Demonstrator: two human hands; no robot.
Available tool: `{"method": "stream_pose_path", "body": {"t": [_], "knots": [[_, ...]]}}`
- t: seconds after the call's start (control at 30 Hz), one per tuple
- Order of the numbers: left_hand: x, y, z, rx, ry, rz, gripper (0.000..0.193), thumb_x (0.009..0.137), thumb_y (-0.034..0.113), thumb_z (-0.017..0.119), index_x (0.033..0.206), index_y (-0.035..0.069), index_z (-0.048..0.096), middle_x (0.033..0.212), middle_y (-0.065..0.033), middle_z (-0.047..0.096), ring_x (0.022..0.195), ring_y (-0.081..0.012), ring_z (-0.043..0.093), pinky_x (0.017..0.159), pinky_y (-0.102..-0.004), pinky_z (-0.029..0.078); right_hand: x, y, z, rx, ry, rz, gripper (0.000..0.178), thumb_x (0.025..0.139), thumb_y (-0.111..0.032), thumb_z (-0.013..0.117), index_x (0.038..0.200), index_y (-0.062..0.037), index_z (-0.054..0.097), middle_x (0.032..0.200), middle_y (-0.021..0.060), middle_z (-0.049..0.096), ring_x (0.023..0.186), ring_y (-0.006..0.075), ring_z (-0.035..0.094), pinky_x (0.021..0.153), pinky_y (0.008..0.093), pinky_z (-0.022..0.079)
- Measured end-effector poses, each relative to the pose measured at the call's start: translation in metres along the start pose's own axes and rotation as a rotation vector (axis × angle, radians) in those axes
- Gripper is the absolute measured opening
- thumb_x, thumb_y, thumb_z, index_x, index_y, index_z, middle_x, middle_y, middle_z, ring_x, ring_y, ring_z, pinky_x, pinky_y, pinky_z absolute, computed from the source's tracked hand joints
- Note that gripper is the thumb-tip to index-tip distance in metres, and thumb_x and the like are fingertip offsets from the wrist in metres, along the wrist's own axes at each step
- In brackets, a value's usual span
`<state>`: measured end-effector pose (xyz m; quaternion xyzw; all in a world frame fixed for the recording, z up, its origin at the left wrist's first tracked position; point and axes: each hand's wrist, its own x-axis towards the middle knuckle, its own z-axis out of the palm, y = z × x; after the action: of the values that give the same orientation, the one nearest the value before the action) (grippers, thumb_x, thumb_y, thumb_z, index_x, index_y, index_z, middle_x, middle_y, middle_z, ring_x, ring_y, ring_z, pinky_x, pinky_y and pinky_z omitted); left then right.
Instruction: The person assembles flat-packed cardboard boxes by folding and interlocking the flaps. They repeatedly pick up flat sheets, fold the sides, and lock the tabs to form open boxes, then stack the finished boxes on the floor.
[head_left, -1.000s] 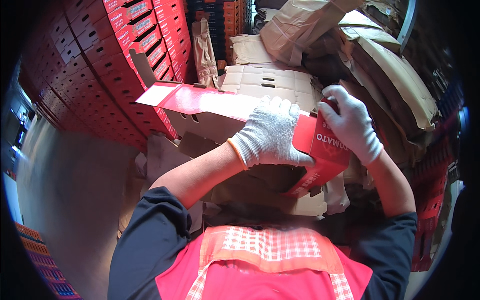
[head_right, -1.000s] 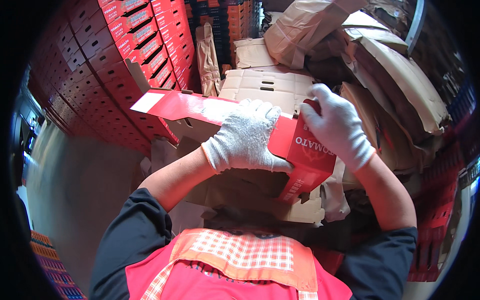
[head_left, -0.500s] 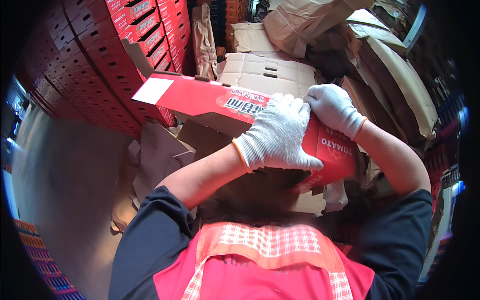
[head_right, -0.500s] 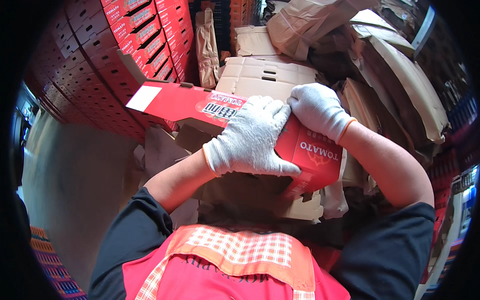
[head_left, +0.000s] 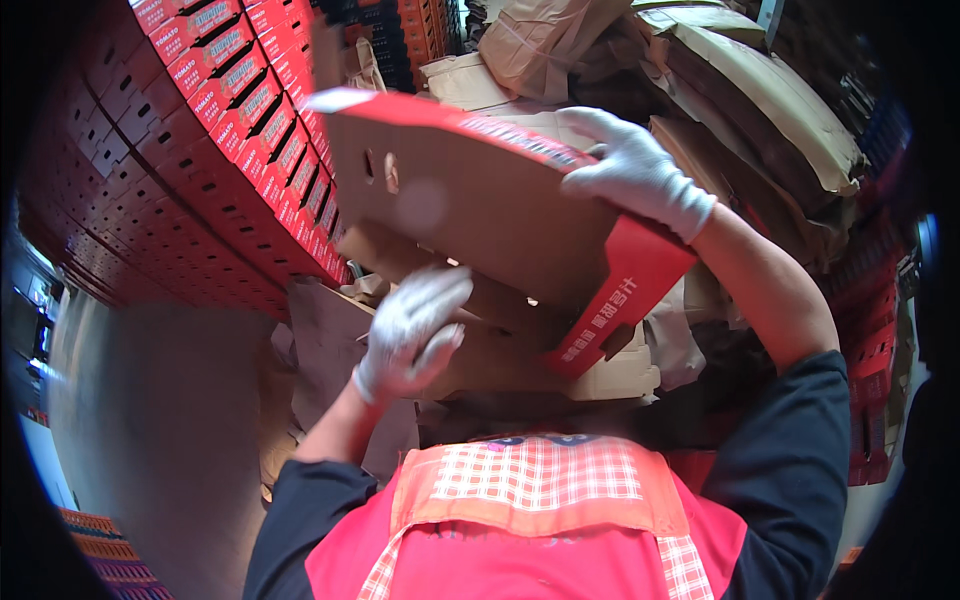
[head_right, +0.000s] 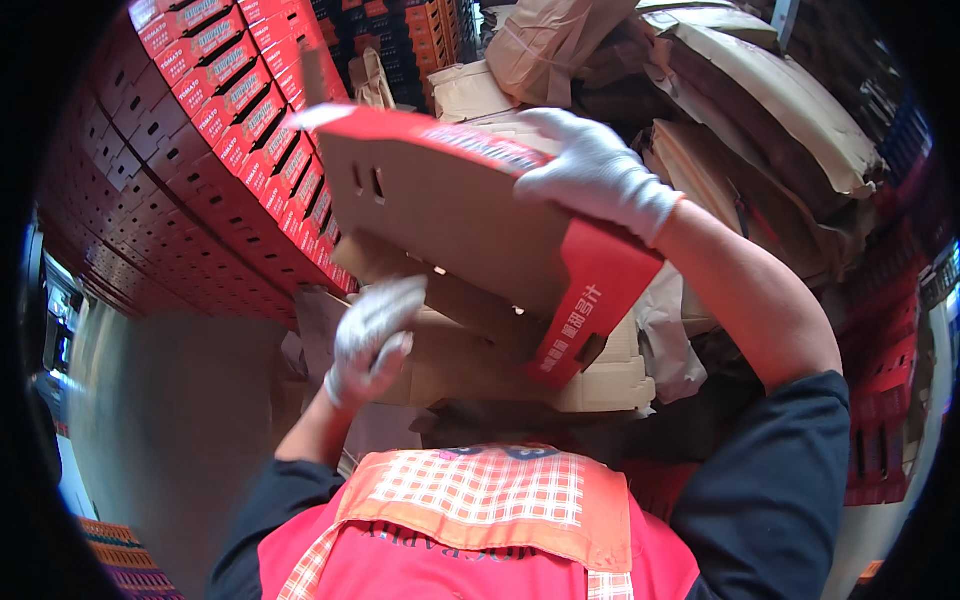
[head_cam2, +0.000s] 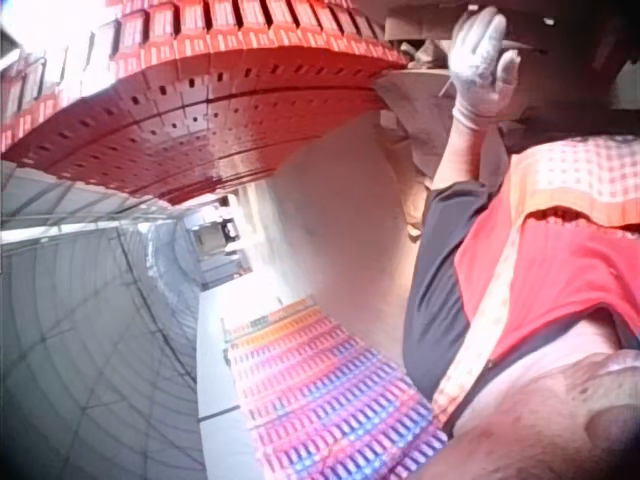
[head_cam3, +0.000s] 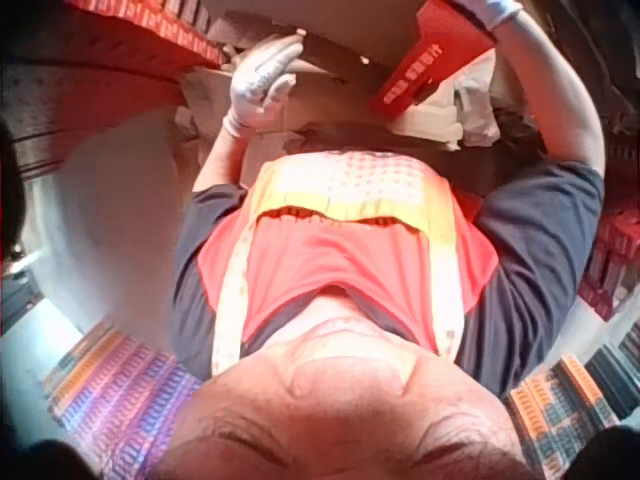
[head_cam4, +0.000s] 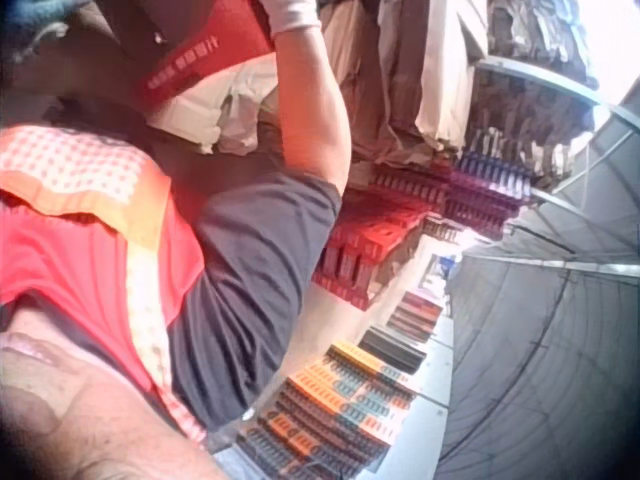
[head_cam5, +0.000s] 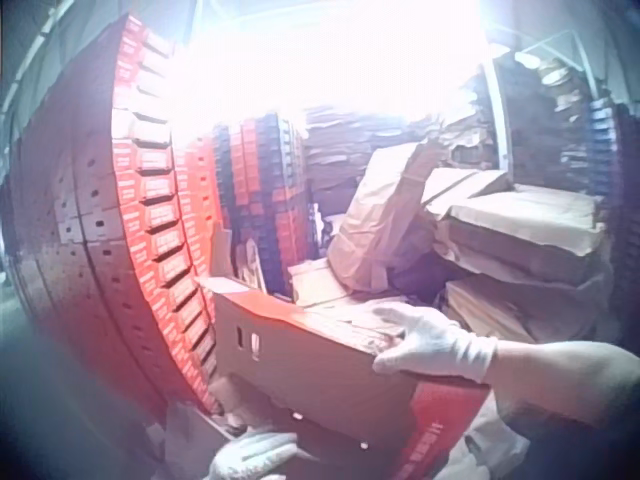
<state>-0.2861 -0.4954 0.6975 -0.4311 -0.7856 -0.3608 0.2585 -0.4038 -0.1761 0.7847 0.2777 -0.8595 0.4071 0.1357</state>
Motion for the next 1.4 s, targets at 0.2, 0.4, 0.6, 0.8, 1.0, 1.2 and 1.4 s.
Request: {"method": "stream_pose_path", "body": {"t": [0.2, 0.4, 0.6, 0.8, 1.0, 1.2, 1.4], "knots": [[-0.028, 0.041, -0.025, 0.228, 0.268, -0.133, 0.076, 0.100, 0.056, 0.030, 0.143, -0.005, 0.045, 0.141, -0.0215, 0.053, 0.138, -0.0342, 0.043, 0.119, -0.0489, 0.019, -0.094, 0.081, -0.010, 1.240, -0.043, 0.989, 0.033, 0.081, -0.023, 0.074, 0.103, -0.0005, 0.067, 0.097, 0.0100, 0.069, 0.087, 0.0211, 0.068, 0.083, 0.0325, 0.055], [0.068, 0.043, 0.016, 0.139, -0.365, 0.004, 0.100, 0.065, 0.054, 0.081, 0.146, 0.008, 0.044, 0.152, -0.0252, 0.034, 0.137, -0.0492, 0.034, 0.114, -0.0559, 0.025, -0.179, 0.162, 0.117, 0.063, -0.182, 0.821, 0.023, 0.086, -0.024, 0.067, 0.090, -0.0022, 0.073, 0.083, 0.0137, 0.072, 0.077, 0.0216, 0.068, 0.075, 0.0368, 0.054], [0.113, 0.065, 0.086, 0.040, -0.129, 0.195, 0.075, 0.068, 0.037, 0.083, 0.130, 0.003, 0.058, 0.134, -0.0234, 0.055, 0.121, -0.0405, 0.055, 0.105, -0.0549, 0.040, -0.120, 0.083, -0.013, 0.607, 0.558, 0.177, 0.021, 0.102, -0.019, 0.055, 0.111, -0.0035, 0.064, 0.098, 0.0043, 0.069, 0.086, 0.0094, 0.062, 0.077, 0.0245, 0.051], [0.120, 0.049, 0.147, -0.230, 0.399, 0.243, 0.111, 0.066, 0.042, 0.088, 0.153, 0.006, 0.029, 0.153, -0.0299, 0.031, 0.129, -0.0478, 0.048, 0.104, -0.0532, 0.042, -0.090, -0.057, -0.034, 0.049, 0.054, 0.151, 0.039, 0.088, -0.016, 0.070, 0.122, -0.0009, 0.058, 0.096, 0.0098, 0.066, 0.089, 0.0164, 0.065, 0.081, 0.0315, 0.054], [0.103, 0.058, 0.168, -0.326, 0.371, -0.224, 0.148, 0.055, 0.046, 0.093, 0.156, 0.007, -0.007, 0.157, -0.0288, 0.012, 0.147, -0.0394, 0.018, 0.116, -0.0463, 0.027, -0.054, -0.065, -0.036, -0.014, -0.329, 0.563, 0.032, 0.074, -0.024, 0.076, 0.085, -0.0023, 0.056, 0.080, 0.0119, 0.061, 0.072, 0.0202, 0.060, 0.066, 0.0344, 0.050], [0.093, 0.061, 0.174, -0.802, 0.056, -0.442, 0.115, 0.060, 0.037, 0.092, 0.147, 0.003, 0.025, 0.145, -0.0163, 0.037, 0.135, -0.0280, 0.040, 0.110, -0.0417, 0.035, -0.029, -0.058, 0.013, -0.441, -0.269, -0.222, 0.014, 0.078, -0.012, 0.066, 0.087, -0.0052, 0.059, 0.076, 0.0118, 0.061, 0.074, 0.0334, 0.063, 0.067, 0.0383, 0.051], [0.075, 0.049, 0.161, -0.719, 0.297, -0.357, 0.115, 0.066, 0.034, 0.089, 0.152, 0.001, 0.019, 0.150, -0.0227, 0.031, 0.134, -0.0312, 0.041, 0.110, -0.0385, 0.035, 0.006, -0.062, 0.033, -0.016, -0.208, -0.244, 0.018, 0.089, -0.017, 0.067, 0.103, -0.0072, 0.063, 0.096, 0.0073, 0.067, 0.092, 0.0211, 0.066, 0.079, 0.0333, 0.053]]}}
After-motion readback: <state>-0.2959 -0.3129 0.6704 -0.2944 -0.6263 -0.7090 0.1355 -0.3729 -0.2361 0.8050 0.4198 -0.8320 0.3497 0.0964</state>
